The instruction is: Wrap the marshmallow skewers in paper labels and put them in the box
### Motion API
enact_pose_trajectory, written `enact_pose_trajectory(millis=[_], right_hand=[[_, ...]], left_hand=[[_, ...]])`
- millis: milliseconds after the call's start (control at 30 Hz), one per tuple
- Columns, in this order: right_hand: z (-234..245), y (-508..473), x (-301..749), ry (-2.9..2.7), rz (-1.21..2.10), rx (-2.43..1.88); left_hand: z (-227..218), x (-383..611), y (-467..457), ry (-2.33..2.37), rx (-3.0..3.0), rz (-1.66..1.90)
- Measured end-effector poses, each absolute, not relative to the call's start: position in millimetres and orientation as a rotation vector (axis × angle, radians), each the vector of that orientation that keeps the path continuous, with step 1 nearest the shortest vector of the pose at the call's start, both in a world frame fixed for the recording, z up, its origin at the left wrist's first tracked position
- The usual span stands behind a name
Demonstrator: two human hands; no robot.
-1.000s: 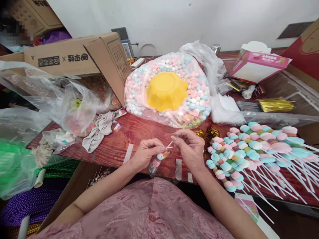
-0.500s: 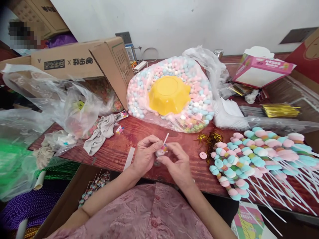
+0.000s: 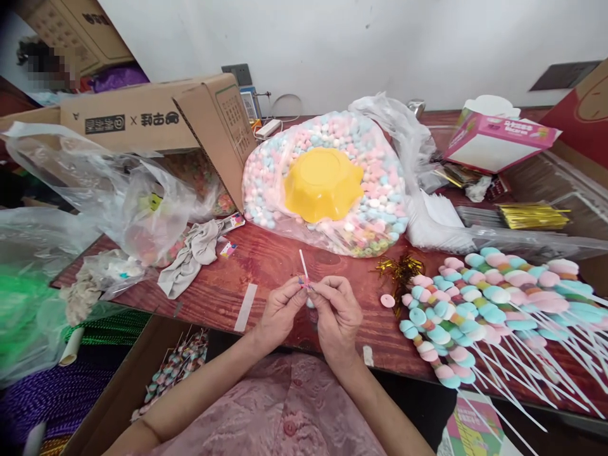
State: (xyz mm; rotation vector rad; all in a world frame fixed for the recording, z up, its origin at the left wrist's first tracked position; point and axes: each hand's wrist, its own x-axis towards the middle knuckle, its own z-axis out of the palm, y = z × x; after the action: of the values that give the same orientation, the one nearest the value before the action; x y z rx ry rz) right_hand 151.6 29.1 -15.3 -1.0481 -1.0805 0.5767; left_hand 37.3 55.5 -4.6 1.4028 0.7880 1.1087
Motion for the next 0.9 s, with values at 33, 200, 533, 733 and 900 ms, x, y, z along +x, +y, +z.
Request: enact_pose_trajectory(millis=[33,200,533,733,900], right_hand=[[-15,29,150,-1.079,0.570,-1.047],[-18,34,152,-0.984,0.663,-1.048],[-18,35,153,-0.901,0.780,-0.985],[-22,40,161,-1.034,0.723,-1.036],[-14,34,201,-1.836,0.078,-1.125]], left_hand=[[-5,38,55,0.778,1.401,1.092],[-12,39,55,0.736,1.167,1.028],[-1,37,47,0.668,0.712,0.753],[0,28,61,0.680,0.814,0.515],[4,20,72,0.671,0.835,0.323]])
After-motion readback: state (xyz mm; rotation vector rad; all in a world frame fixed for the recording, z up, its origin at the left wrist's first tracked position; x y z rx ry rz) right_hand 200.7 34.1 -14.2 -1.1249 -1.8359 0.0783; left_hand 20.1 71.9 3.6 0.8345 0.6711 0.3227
